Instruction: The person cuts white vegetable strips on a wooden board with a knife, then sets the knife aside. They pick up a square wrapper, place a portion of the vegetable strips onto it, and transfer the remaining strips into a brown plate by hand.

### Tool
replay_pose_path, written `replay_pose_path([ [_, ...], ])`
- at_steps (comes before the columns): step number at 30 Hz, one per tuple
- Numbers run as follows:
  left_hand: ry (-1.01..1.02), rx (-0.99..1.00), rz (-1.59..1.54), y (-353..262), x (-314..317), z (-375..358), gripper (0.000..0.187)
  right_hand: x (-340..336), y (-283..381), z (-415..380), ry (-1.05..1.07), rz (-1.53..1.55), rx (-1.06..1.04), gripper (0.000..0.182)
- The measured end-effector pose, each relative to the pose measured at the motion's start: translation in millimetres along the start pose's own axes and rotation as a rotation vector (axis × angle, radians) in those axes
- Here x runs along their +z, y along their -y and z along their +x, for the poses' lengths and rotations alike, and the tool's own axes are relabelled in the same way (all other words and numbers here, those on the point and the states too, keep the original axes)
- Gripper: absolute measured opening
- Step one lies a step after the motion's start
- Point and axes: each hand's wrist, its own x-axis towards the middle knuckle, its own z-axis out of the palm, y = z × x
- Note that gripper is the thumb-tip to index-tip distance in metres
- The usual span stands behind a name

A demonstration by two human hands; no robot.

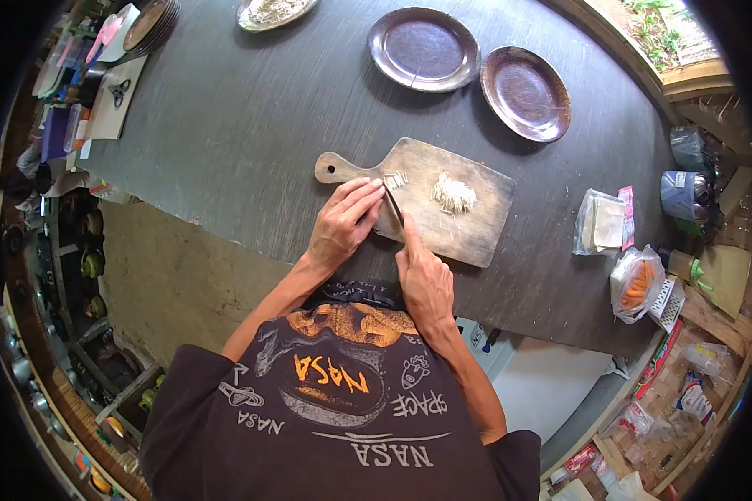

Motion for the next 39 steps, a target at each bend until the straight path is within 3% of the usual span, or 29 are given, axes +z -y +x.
replay_pose_path([
  [20,0.000,0.024,0.001,8,3,-3,0.031,-2,-4,0,0.042,-0.025,0.011,0.065],
  [32,0.004,0.019,-0.033,8,0,-2,0.030,7,-10,5,-0.057,0.059,-0.106,0.065],
  [39,-0.003,-0.001,-0.035,6,1,-2,0.029,-1,-4,8,0.014,0.015,-0.033,0.065],
])
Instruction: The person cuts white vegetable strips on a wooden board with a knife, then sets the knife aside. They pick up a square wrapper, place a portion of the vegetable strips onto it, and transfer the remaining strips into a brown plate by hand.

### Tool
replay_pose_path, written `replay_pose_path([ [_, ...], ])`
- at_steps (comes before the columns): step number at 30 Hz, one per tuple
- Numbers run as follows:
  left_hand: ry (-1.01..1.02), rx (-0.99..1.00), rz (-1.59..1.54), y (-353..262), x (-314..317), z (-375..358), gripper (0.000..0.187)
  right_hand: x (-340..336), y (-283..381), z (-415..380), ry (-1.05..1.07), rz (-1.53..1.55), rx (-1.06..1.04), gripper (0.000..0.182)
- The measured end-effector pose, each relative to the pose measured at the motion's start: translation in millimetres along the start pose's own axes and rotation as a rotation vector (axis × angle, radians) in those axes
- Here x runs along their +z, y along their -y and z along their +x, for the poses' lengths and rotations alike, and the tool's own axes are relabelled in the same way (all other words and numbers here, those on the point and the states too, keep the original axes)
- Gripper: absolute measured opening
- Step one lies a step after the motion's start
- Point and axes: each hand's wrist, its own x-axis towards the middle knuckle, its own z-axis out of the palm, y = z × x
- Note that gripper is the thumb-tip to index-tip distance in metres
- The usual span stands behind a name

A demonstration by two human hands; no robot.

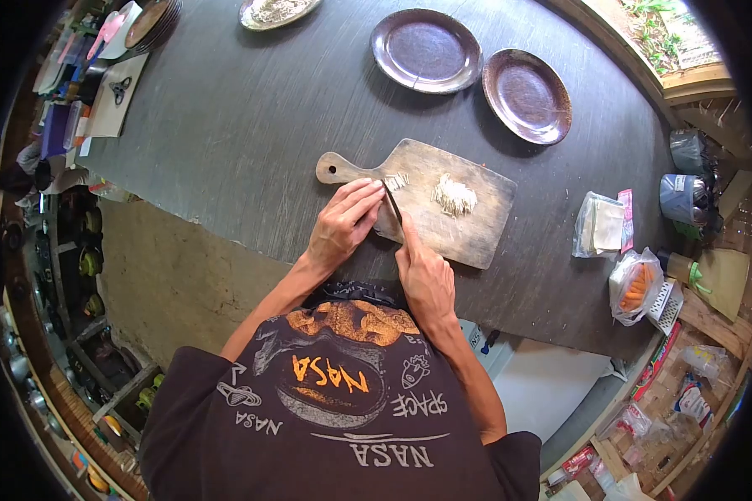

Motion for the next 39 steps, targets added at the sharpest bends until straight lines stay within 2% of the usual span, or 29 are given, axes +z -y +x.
replay_pose_path([
  [15,0.013,-0.004,-0.004,1,0,-1,0.029,-2,-7,-12,0.034,0.013,0.028,0.066],
  [21,0.030,0.008,-0.004,2,-1,-1,0.030,5,-6,-4,-0.041,0.028,-0.055,0.065],
  [27,0.033,0.006,-0.011,2,-1,0,0.030,5,-3,-1,-0.021,-0.031,-0.045,0.065],
  [29,0.034,0.001,-0.002,1,-4,-3,0.031,0,4,-3,0.005,-0.020,0.016,0.065],
  [39,0.041,-0.004,-0.044,4,-4,-3,0.031,5,-6,-6,-0.029,0.034,-0.057,0.065],
])
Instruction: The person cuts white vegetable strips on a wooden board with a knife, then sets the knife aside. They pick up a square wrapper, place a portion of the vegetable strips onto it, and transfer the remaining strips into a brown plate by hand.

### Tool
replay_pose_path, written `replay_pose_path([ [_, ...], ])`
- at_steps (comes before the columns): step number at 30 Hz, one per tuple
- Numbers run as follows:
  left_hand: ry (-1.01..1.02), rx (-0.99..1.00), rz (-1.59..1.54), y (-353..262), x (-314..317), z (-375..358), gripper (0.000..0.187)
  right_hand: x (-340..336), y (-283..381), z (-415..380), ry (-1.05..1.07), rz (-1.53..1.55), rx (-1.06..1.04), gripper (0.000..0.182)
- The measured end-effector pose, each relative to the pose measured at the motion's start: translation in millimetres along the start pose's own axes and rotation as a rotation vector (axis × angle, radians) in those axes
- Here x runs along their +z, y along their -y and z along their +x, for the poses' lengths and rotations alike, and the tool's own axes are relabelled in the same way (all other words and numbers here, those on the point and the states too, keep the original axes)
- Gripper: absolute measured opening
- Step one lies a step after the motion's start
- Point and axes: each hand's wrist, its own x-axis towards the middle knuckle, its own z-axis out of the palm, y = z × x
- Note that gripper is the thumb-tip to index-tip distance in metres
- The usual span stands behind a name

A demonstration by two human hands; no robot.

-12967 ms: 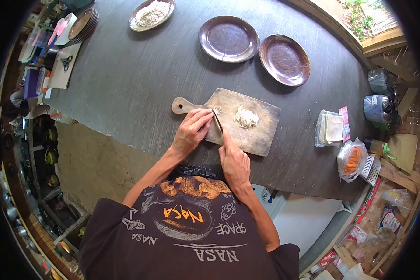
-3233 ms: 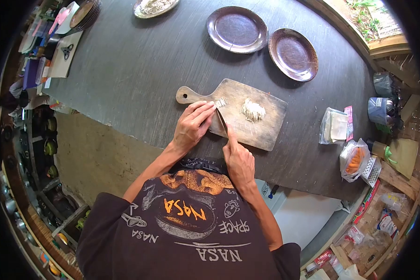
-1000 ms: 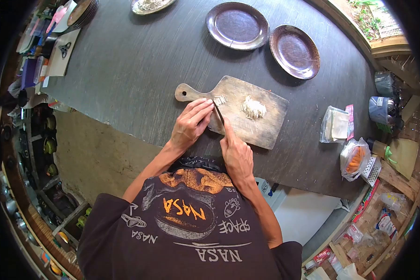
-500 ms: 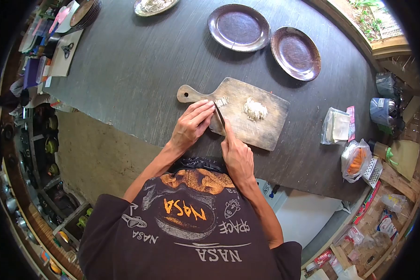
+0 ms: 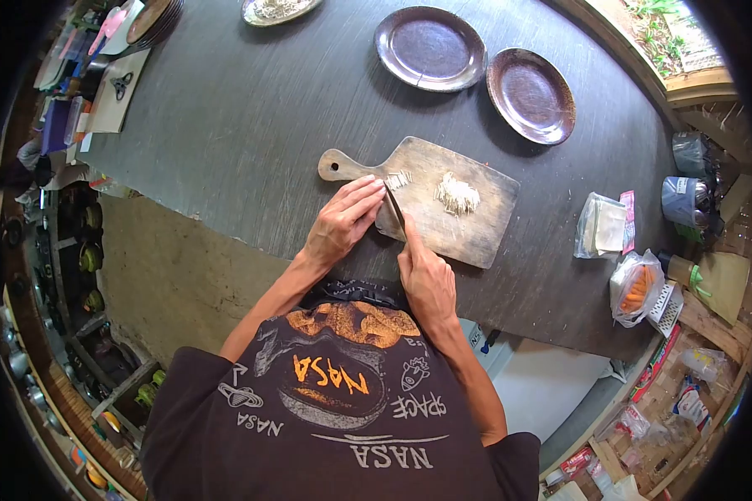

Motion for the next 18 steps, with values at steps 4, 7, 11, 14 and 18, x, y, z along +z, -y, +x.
replay_pose_path([
  [4,-0.002,0.002,-0.010,1,1,2,0.031,-1,5,6,0.024,-0.074,0.028,0.066],
  [7,0.007,-0.005,0.008,-2,-1,2,0.031,-4,7,3,0.047,-0.076,0.067,0.066],
  [11,-0.023,-0.025,-0.015,-4,0,3,0.029,-5,-2,-7,0.037,-0.042,0.062,0.064],
  [14,-0.021,-0.012,0.001,-2,1,1,0.028,-6,0,-5,0.032,-0.041,0.045,0.064],
  [18,-0.031,0.012,0.021,-2,2,0,0.030,-2,3,0,-0.006,-0.047,0.034,0.063],
])
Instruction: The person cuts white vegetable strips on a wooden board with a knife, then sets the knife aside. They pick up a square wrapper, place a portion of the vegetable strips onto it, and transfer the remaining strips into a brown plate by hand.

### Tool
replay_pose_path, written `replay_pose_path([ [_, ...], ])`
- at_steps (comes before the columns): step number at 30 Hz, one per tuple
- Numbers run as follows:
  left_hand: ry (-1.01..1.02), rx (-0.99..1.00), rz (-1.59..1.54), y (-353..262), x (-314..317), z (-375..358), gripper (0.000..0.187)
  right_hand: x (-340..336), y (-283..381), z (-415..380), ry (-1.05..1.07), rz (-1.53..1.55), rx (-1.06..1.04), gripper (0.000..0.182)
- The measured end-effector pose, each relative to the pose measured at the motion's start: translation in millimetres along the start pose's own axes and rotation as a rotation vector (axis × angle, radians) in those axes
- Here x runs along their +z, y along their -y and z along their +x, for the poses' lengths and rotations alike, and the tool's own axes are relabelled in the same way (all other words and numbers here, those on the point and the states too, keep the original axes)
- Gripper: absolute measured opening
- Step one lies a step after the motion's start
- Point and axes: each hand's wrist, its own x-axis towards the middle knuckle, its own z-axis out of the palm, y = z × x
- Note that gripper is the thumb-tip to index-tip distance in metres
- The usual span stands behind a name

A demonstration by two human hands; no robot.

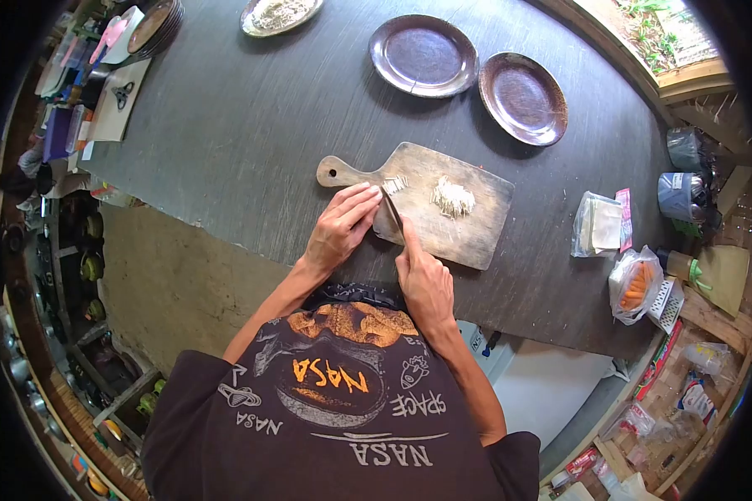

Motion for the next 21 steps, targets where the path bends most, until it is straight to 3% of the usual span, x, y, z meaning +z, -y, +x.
replay_pose_path([
  [6,0.009,0.012,0.020,-2,-2,2,0.028,-7,-2,-1,-0.087,-0.001,0.133,0.062],
  [13,0.031,0.049,-0.010,4,-2,2,0.030,-2,5,9,-0.049,0.010,0.042,0.066],
  [15,0.034,0.058,-0.006,6,-5,-1,0.030,-4,8,16,0.063,-0.022,0.069,0.068],
  [21,0.010,0.059,-0.010,2,-5,7,0.030,-9,5,7,-0.035,-0.036,0.141,0.067],
])
